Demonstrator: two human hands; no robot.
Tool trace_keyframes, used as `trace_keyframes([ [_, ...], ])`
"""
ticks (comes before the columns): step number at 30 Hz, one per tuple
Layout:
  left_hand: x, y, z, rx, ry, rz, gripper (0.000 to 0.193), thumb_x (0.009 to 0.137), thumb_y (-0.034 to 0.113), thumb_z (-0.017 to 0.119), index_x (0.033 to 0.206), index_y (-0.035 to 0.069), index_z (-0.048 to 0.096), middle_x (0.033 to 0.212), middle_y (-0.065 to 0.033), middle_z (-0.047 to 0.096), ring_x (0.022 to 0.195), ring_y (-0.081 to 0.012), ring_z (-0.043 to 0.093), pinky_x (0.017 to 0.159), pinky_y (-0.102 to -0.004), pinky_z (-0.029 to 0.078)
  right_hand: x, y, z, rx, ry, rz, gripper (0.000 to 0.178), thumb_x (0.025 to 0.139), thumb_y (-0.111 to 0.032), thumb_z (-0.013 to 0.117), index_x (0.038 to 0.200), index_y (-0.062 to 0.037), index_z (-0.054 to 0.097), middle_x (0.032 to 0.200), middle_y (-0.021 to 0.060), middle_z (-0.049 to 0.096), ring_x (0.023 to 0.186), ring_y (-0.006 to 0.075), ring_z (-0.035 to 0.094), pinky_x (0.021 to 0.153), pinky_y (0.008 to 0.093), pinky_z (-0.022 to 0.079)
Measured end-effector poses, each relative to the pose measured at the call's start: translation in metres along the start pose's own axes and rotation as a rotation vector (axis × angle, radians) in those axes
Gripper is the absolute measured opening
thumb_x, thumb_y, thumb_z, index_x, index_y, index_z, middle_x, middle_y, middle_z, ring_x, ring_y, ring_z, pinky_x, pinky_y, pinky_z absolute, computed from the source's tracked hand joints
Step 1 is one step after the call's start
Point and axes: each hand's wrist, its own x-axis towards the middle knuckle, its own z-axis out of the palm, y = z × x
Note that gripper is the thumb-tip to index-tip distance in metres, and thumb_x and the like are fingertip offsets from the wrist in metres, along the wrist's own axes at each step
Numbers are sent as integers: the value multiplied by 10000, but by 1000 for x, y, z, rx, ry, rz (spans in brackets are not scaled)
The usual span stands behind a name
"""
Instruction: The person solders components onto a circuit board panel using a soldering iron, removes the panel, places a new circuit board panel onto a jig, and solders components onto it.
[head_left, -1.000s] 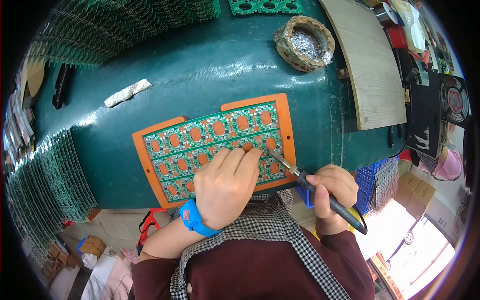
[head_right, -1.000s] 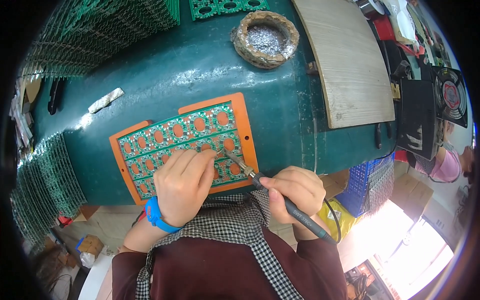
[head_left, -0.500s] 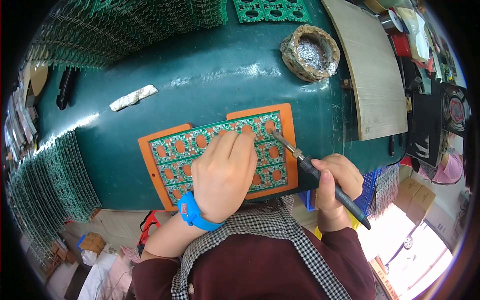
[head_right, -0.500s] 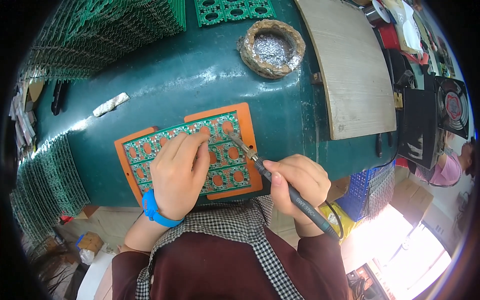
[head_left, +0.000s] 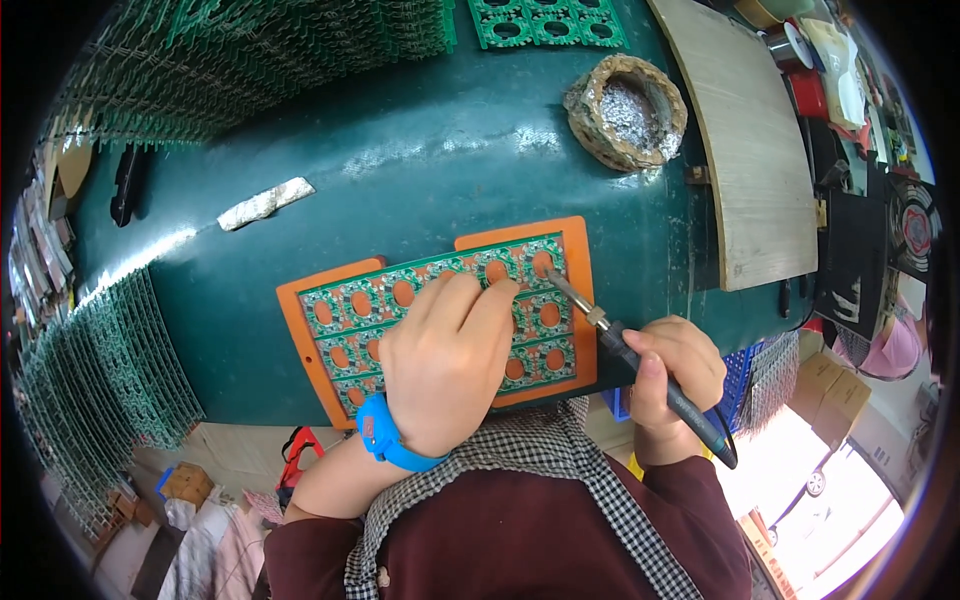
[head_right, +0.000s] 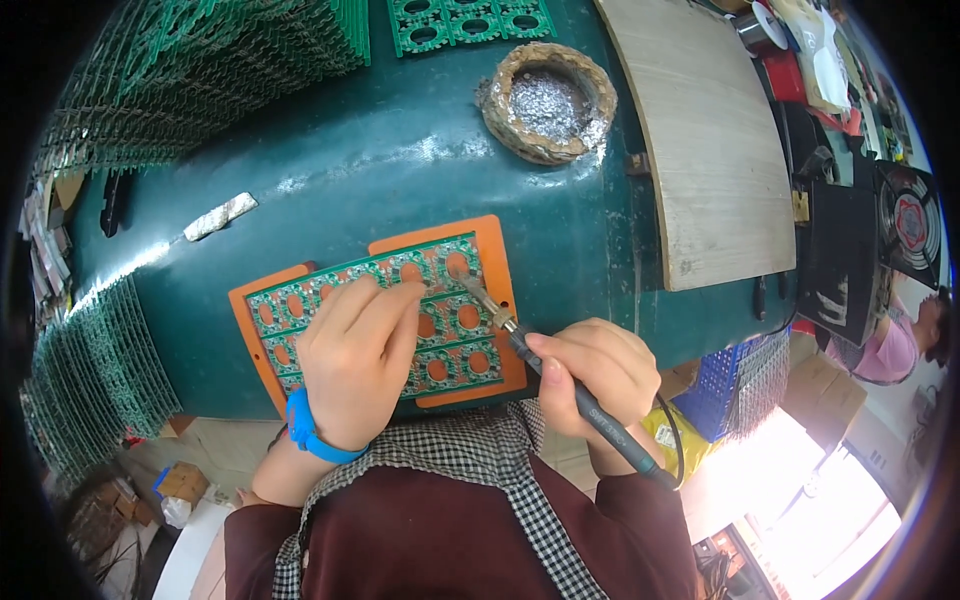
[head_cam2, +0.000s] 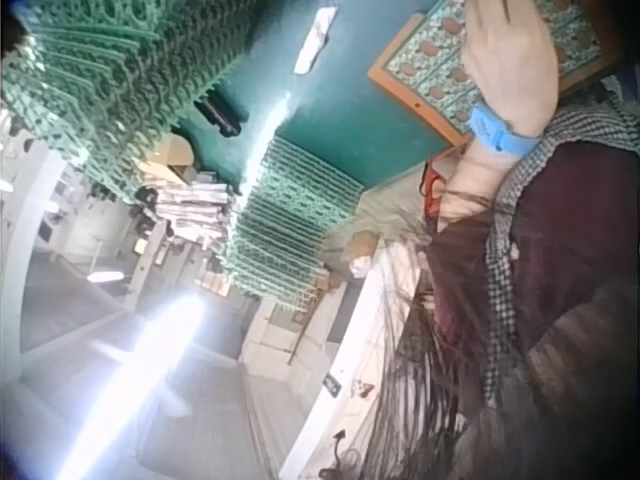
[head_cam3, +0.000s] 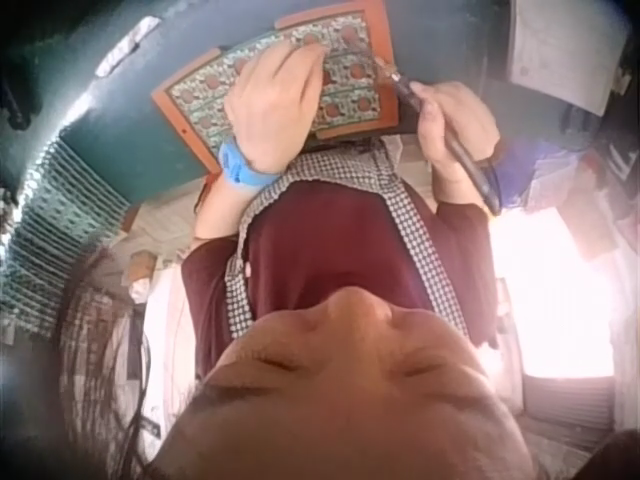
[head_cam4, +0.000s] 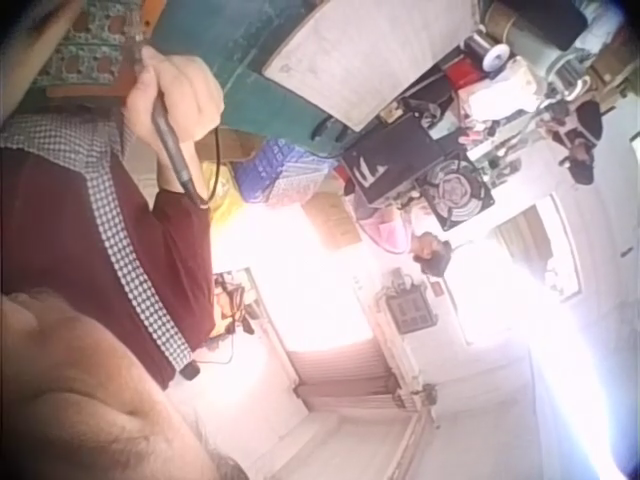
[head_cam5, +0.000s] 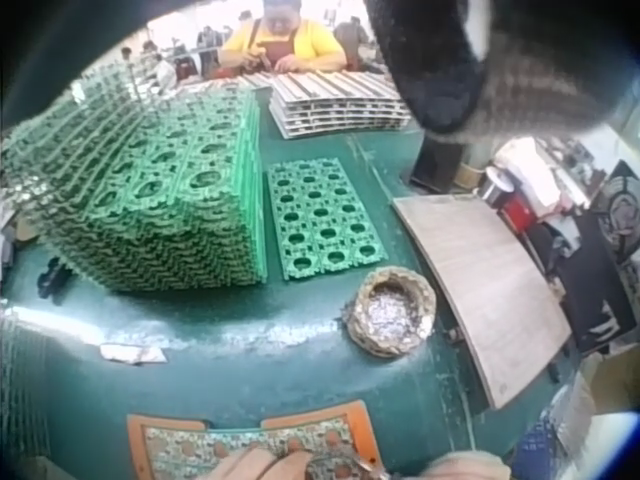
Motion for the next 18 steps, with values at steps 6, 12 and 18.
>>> trace_keyframes([
  [6, 1, -7, 0, 96, 89, 2, 184, 724, -14, 665, 900, 31, 639, 757, -73, 563, 658, -240, 569, 544, -347, 462, 11, -7, 5, 23, -66, -58, 101, 736, -18, 642, 826, 19, 669, 655, 89, 626, 502, 211, 602, 453, 294, 477],
  [12, 0, -9, 3, 88, 24, 7, 217, 709, 14, 663, 923, 41, 638, 767, -59, 533, 663, -222, 565, 520, -336, 466, 12, -5, 12, 3, -106, -51, 103, 746, -23, 642, 837, 11, 675, 657, 84, 621, 507, 201, 601, 455, 286, 474],
  [18, -1, -9, -1, 45, -18, -5, 222, 708, 12, 667, 927, 36, 639, 775, -61, 521, 641, -222, 560, 513, -338, 463, 6, -10, 8, -2, -86, -27, 89, 754, -34, 631, 823, 5, 671, 651, 81, 617, 513, 206, 601, 457, 290, 467],
])
